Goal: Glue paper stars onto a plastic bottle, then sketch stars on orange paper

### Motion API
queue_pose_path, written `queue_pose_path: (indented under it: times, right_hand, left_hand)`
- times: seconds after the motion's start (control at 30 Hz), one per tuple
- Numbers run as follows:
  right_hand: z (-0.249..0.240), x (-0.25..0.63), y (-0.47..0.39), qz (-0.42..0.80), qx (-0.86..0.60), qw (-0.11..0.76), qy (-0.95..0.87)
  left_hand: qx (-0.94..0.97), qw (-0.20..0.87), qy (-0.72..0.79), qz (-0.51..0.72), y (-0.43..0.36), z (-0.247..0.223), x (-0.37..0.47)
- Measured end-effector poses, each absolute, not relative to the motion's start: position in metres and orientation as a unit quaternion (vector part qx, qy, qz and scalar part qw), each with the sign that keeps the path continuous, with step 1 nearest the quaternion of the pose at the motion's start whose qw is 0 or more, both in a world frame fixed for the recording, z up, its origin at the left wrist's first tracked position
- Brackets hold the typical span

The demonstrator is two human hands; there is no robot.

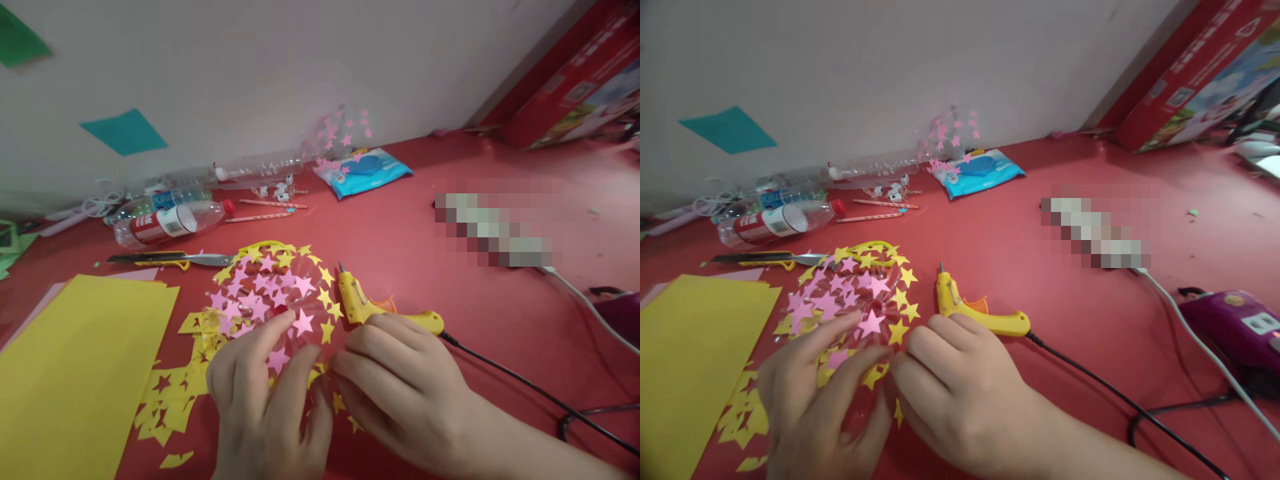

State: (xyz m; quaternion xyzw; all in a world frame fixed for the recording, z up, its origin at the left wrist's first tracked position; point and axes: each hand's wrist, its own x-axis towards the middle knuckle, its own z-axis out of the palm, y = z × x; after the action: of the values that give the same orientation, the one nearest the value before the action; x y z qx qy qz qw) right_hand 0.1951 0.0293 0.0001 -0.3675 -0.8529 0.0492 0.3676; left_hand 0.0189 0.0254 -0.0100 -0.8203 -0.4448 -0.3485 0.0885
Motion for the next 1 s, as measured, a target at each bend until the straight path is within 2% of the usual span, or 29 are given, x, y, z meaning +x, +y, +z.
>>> queue_pose_path:
  times: [0.43, 1.0]
  right_hand:
    - [-0.0026, 0.1917, 0.0298, 0.053, -0.381, 0.389, -0.837]
    - [0.0011, 0.1889, 0.0291, 0.048, -0.395, 0.393, -0.829]
  left_hand:
    - [-0.815, 0.071, -0.434, -0.376, 0.0229, -0.0093, 0.0195]
    - [-0.827, 0.073, -0.431, -0.353, 0.0256, -0.0071, 0.0184]
